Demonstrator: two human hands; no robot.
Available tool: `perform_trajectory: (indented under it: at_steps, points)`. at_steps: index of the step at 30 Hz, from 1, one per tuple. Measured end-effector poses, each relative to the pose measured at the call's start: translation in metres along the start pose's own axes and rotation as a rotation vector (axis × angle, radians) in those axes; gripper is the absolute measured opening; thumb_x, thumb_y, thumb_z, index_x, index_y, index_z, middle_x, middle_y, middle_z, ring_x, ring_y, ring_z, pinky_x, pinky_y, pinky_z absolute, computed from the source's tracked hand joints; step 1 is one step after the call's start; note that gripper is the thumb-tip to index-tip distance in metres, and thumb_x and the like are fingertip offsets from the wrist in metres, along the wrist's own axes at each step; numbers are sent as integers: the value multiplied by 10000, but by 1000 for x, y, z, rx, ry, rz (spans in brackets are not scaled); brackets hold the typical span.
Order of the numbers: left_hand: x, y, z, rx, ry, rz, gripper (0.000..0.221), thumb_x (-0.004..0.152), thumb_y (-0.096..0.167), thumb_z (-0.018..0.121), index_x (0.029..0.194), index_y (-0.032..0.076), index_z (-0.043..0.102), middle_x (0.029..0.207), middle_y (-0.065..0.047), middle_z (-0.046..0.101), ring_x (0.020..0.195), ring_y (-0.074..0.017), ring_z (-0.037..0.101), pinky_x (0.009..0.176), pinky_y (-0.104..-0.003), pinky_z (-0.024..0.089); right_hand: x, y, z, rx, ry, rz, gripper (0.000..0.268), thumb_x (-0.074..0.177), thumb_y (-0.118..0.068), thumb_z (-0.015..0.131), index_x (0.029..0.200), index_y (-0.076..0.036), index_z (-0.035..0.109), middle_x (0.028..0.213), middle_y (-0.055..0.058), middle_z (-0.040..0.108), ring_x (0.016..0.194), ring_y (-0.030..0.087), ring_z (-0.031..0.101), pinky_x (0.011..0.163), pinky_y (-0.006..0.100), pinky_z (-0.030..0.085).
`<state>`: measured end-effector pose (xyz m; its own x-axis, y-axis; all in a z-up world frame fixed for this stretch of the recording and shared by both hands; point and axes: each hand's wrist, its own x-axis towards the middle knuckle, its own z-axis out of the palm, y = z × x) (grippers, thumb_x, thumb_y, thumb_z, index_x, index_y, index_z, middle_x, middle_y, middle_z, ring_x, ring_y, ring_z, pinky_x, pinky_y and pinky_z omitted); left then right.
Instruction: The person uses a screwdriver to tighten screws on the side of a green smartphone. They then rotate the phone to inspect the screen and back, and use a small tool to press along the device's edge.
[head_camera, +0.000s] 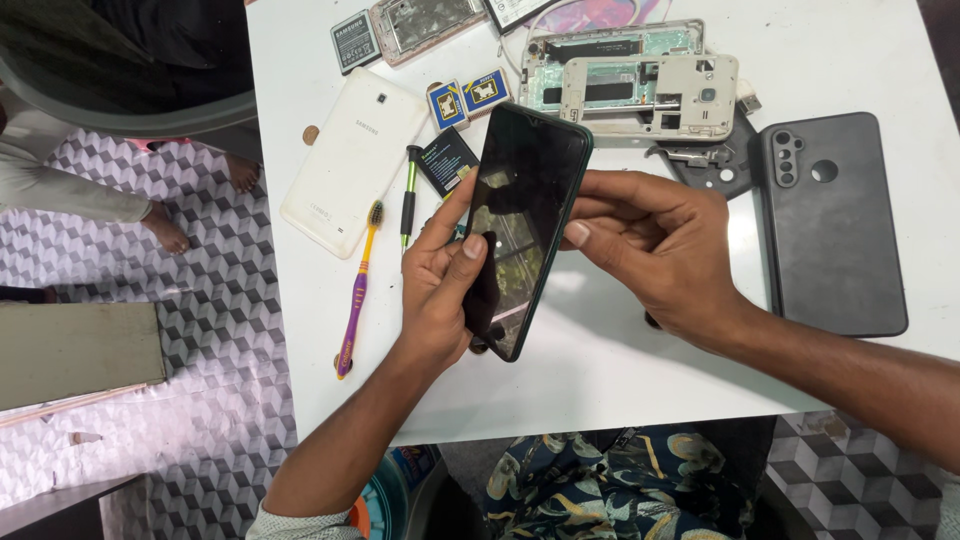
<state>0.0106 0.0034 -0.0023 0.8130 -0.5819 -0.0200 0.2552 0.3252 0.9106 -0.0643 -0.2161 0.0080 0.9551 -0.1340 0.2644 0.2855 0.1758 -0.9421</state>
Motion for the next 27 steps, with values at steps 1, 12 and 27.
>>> perform_trajectory:
  at_steps: [1, 12, 27]
  points:
    - [0, 0, 0, 0, -2, 2, 673, 1070, 145, 600, 1654, 23, 288, 1222, -154, 727, 1046, -130, 716, 926, -281, 581, 0, 0, 0, 1, 4, 16, 370, 984, 11, 670, 1344, 70, 604, 1195, 207, 744, 1079, 205, 750, 917, 301, 645]
    - [0, -1, -1, 37, 3, 17, 678, 1080, 146, 600, 1663, 14, 278, 1163, -145, 746, 1002, -112, 716, 898, -260, 579, 3, 3, -1, 109, -24, 77, 362, 987, 4, 651, 1338, 76, 596, 1213, 200, 724, 1116, 200, 725, 996, 331, 626]
    - [-2, -1, 0, 71, -7, 29, 673, 1083, 150, 594, 1661, 18, 275, 1140, -138, 753, 1014, -111, 725, 909, -256, 581, 1, 6, -3, 100, -24, 69, 386, 970, 5, 682, 1342, 72, 602, 1214, 193, 721, 1140, 202, 715, 1004, 324, 609]
